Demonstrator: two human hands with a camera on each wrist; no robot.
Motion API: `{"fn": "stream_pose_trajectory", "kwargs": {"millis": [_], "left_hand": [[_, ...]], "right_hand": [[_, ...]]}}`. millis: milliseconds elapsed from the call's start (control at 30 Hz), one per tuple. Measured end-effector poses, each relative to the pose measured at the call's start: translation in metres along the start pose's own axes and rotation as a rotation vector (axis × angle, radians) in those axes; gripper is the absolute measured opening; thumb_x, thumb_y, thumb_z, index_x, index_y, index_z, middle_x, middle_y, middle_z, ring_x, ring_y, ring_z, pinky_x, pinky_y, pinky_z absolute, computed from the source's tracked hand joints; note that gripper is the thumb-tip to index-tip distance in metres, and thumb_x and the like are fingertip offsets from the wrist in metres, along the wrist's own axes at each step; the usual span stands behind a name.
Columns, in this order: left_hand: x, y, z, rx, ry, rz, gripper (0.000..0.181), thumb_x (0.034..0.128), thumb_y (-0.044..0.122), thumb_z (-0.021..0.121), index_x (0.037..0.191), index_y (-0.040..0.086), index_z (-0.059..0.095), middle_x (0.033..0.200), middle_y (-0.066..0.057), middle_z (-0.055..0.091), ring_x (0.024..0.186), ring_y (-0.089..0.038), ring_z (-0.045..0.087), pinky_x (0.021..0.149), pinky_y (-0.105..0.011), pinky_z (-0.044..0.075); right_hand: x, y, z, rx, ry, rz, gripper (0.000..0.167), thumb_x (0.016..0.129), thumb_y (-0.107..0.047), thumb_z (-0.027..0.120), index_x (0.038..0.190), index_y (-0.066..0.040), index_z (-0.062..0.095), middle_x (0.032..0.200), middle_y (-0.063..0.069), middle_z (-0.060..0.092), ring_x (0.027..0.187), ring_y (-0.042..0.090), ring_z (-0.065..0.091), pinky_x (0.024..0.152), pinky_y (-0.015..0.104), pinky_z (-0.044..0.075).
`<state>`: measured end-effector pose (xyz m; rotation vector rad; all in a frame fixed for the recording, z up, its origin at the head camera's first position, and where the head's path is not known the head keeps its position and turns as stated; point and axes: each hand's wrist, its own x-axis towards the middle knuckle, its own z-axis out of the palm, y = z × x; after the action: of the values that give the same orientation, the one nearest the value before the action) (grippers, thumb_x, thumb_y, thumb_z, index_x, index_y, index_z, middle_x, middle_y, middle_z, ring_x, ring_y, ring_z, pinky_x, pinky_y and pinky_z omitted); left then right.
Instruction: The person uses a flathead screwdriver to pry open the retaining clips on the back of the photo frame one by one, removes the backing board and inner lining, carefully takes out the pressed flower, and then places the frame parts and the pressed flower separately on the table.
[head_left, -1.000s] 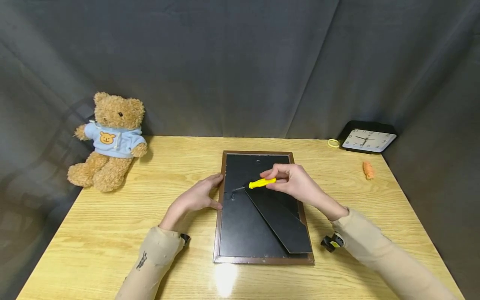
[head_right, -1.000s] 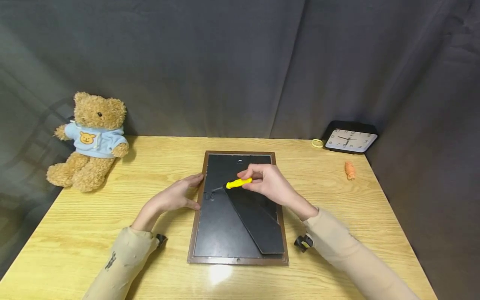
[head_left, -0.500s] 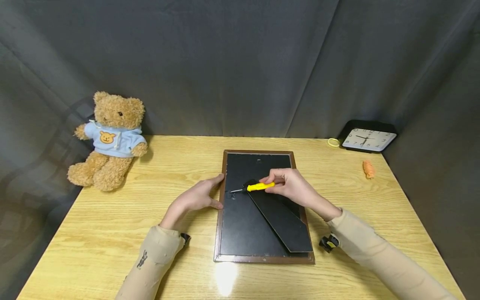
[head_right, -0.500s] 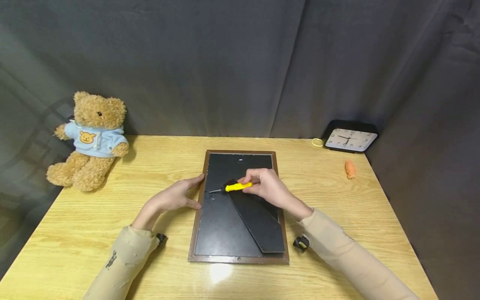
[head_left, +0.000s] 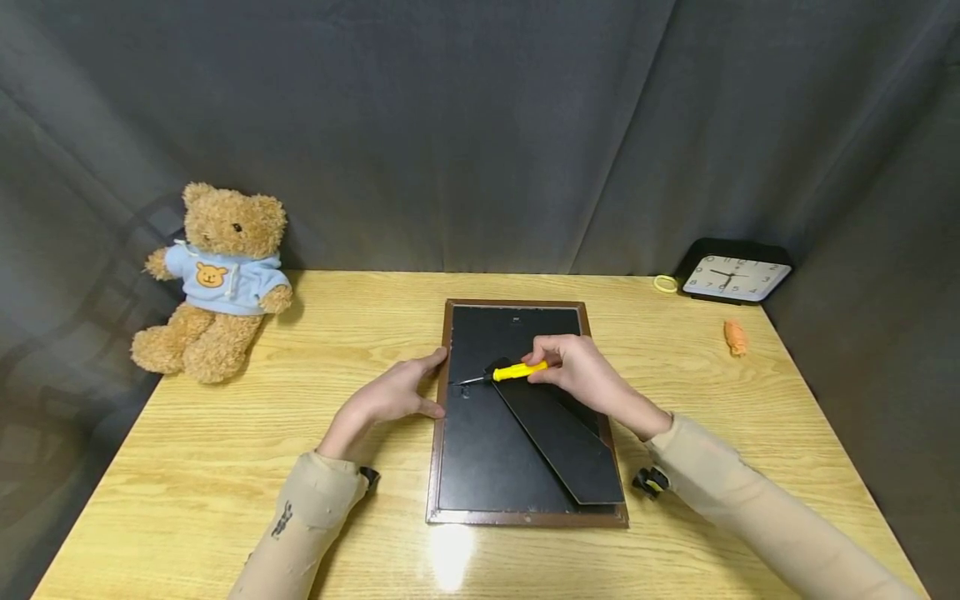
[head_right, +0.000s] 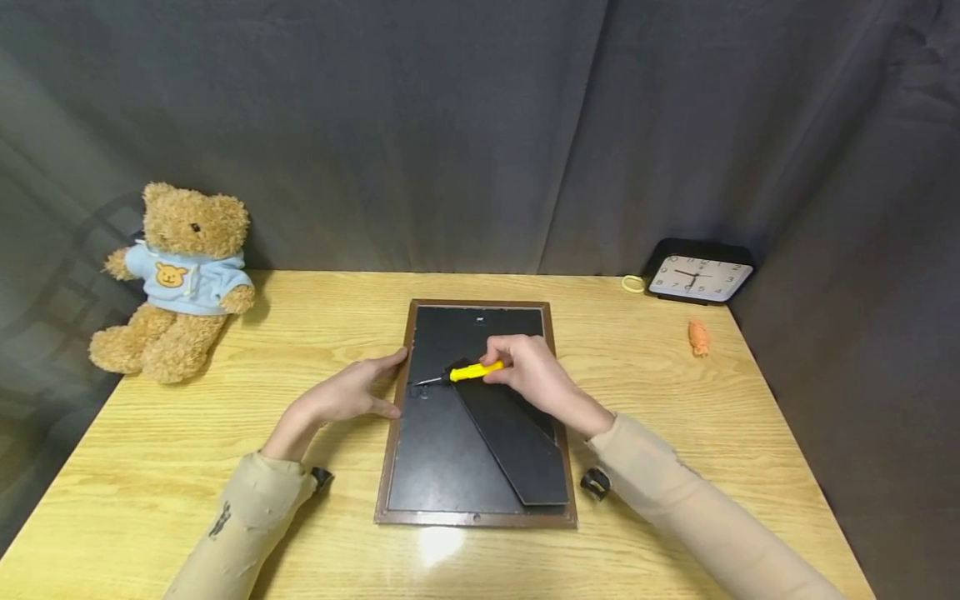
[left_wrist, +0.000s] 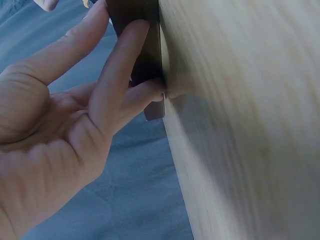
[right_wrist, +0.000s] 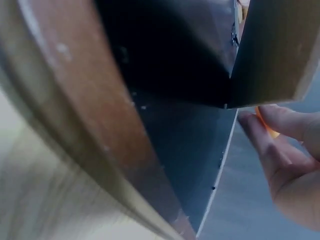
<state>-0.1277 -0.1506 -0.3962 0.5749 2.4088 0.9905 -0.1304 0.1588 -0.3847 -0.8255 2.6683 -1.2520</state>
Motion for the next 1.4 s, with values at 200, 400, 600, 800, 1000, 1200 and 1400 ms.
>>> {"fn": "stream_pose_trajectory", "kwargs": {"millis": [200,400,600,800,1000,1200,1400], "left_hand": [[0.001,-0.001,0.001,0.013,-0.004,0.000,0.100,0.0881,0.004,0.087,0.165,-0.010,0.024,0.171,-0.025,0.023,0.156,-0.042,0.026,0.126,-0.054,0.026],[0.002,0.001,0.002,0.026,0.004,0.009,0.100,0.0879,0.005,0.087,0.164,-0.010,0.024,0.171,-0.025,0.023,0.156,-0.043,0.027,0.126,-0.054,0.026],[0.001,0.001,0.001,0.018,0.002,0.013,0.100,0.0885,0.004,0.087,0.165,-0.009,0.024,0.171,-0.025,0.023,0.156,-0.042,0.027,0.126,-0.054,0.027],[0.001,-0.003,0.002,-0.005,-0.003,0.029,0.100,0.0887,0.004,0.086,0.165,-0.010,0.023,0.171,-0.025,0.023,0.156,-0.042,0.026,0.126,-0.053,0.026],[0.000,-0.003,0.001,-0.014,-0.001,0.022,0.100,0.0885,0.004,0.086,0.165,-0.009,0.023,0.171,-0.025,0.023,0.156,-0.042,0.027,0.126,-0.053,0.026],[0.000,-0.003,0.001,-0.011,0.000,0.017,0.101,0.0885,0.005,0.087,0.165,-0.009,0.023,0.171,-0.025,0.023,0.156,-0.042,0.028,0.126,-0.052,0.026],[0.000,-0.003,0.001,-0.020,-0.002,0.023,0.101,0.0886,0.004,0.087,0.165,-0.010,0.023,0.171,-0.025,0.023,0.155,-0.042,0.030,0.126,-0.052,0.027]], "right_hand": [[0.002,-0.005,0.003,-0.135,0.010,-0.020,0.033,0.077,0.007,0.092,0.075,-0.011,0.065,0.093,0.007,0.080,0.083,0.021,0.076,0.075,0.038,0.065],[0.004,-0.008,0.005,-0.226,0.030,-0.040,0.035,0.074,0.002,0.096,0.072,-0.013,0.064,0.087,0.003,0.079,0.077,0.017,0.073,0.072,0.036,0.064],[0.005,-0.006,0.006,-0.196,0.054,-0.025,0.033,0.073,0.001,0.097,0.071,-0.013,0.066,0.088,0.003,0.079,0.078,0.019,0.075,0.070,0.035,0.063],[0.002,-0.001,0.007,-0.131,0.045,-0.007,0.034,0.074,0.004,0.095,0.071,-0.012,0.066,0.089,0.006,0.080,0.080,0.020,0.076,0.072,0.036,0.065],[0.001,0.000,0.008,-0.098,0.047,-0.020,0.035,0.074,0.007,0.095,0.071,-0.012,0.065,0.090,0.007,0.080,0.080,0.020,0.076,0.071,0.034,0.065],[0.000,0.002,0.008,-0.056,0.039,-0.010,0.036,0.075,0.009,0.093,0.071,-0.011,0.064,0.091,0.008,0.079,0.081,0.020,0.076,0.071,0.034,0.065],[0.000,0.003,0.007,-0.061,0.036,-0.013,0.035,0.075,0.009,0.093,0.073,-0.011,0.065,0.091,0.007,0.079,0.080,0.020,0.075,0.071,0.033,0.064]]}}
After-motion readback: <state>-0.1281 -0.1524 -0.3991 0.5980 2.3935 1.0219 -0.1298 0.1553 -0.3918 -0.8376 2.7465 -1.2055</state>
